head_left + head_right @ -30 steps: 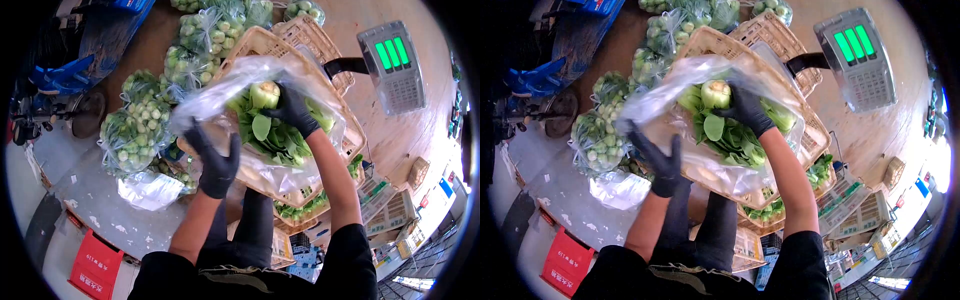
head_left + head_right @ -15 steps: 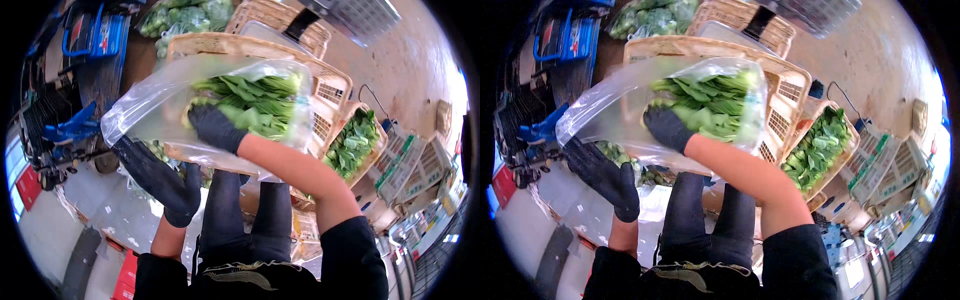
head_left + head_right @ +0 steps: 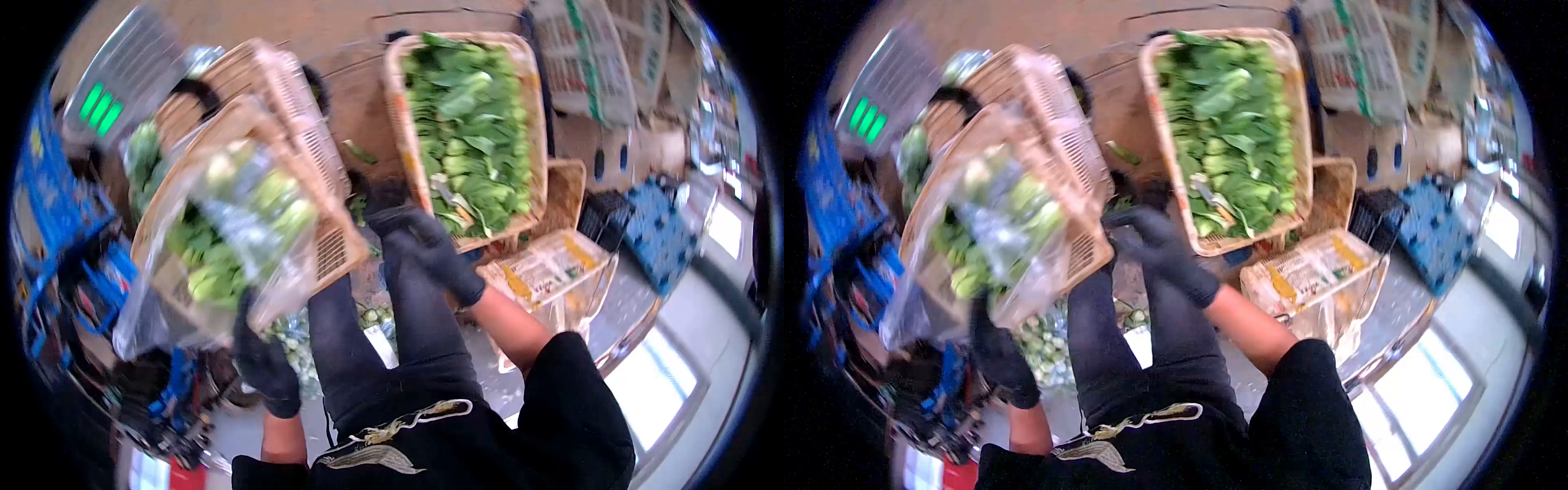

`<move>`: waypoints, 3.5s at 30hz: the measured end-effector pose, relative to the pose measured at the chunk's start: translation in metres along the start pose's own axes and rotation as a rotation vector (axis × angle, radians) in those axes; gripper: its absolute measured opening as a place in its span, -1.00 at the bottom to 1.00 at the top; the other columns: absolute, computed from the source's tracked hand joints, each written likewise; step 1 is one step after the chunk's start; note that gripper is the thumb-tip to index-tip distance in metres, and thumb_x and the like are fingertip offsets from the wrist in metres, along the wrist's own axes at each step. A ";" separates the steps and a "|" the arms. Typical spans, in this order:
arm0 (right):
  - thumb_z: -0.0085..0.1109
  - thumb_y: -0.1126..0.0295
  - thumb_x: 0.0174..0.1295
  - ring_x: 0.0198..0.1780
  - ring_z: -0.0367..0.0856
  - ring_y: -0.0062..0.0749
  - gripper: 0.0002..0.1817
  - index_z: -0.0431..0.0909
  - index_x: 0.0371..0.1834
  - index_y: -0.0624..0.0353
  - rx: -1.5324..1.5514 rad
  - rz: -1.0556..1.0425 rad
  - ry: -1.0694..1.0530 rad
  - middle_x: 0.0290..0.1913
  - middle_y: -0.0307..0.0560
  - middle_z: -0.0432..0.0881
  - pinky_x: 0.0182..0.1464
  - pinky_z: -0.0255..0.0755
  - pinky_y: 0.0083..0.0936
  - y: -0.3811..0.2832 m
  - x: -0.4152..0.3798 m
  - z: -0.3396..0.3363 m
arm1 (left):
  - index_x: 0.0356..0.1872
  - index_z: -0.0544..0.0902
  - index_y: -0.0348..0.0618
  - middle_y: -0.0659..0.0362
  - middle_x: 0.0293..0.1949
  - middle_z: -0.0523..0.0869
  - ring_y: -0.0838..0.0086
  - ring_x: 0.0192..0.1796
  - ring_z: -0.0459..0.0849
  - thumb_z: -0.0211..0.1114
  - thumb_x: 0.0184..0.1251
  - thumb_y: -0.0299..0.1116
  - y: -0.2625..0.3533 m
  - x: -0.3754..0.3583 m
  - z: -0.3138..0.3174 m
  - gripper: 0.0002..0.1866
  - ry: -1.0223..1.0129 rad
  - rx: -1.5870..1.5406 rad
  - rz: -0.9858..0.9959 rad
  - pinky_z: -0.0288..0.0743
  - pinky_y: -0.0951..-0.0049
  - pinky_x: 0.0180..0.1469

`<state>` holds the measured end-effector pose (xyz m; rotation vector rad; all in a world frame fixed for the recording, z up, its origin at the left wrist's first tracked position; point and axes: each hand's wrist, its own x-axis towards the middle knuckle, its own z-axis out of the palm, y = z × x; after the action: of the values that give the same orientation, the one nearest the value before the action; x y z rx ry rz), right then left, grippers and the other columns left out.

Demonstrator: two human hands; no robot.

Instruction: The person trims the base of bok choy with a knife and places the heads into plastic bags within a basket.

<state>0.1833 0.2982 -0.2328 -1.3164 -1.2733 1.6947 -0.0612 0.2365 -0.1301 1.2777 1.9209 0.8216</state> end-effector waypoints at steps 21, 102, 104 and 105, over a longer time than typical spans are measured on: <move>0.13 0.38 0.07 -0.09 0.50 0.06 -0.67 0.48 -0.08 0.24 -0.163 0.363 0.400 -0.12 0.25 0.53 -0.06 0.38 -0.27 0.400 -0.183 -0.240 | 0.03 0.43 -0.32 -0.06 -0.11 0.59 0.14 -0.08 0.56 0.18 0.11 -0.46 -0.045 -0.025 0.581 -0.59 -1.171 0.097 0.440 0.41 0.26 -0.02; 0.27 0.53 -0.20 0.13 0.30 0.05 -0.45 0.38 -0.02 0.10 -1.453 0.033 0.064 0.06 0.12 0.37 0.22 0.13 -0.11 0.221 0.199 -0.399 | 0.19 0.22 -0.29 0.12 -0.11 0.44 0.45 -0.06 0.43 0.21 0.10 -0.32 0.033 -0.047 0.211 -0.38 -1.007 -0.402 -1.243 0.33 0.44 0.05; 0.29 0.55 -0.23 0.10 0.32 0.09 -0.46 0.35 -0.08 0.19 -1.319 0.000 0.029 0.03 0.20 0.35 0.17 0.22 -0.17 0.209 0.174 -0.405 | 0.18 0.24 -0.30 0.13 -0.14 0.46 0.46 -0.09 0.44 0.19 0.13 -0.34 0.038 -0.046 0.209 -0.42 -1.026 -0.433 -1.239 0.35 0.46 0.03; 0.28 0.57 -0.23 0.09 0.34 0.09 -0.47 0.33 -0.09 0.24 -1.207 -0.004 0.022 0.01 0.23 0.35 0.13 0.28 -0.22 0.205 0.162 -0.403 | 0.17 0.25 -0.30 0.13 -0.15 0.46 0.47 -0.10 0.45 0.17 0.15 -0.34 0.038 -0.043 0.210 -0.44 -1.037 -0.442 -1.232 0.35 0.47 0.03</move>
<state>0.5339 0.4985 -0.4925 -1.8973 -2.4172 0.7930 0.1408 0.2359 -0.2110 0.0094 1.1548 -0.1159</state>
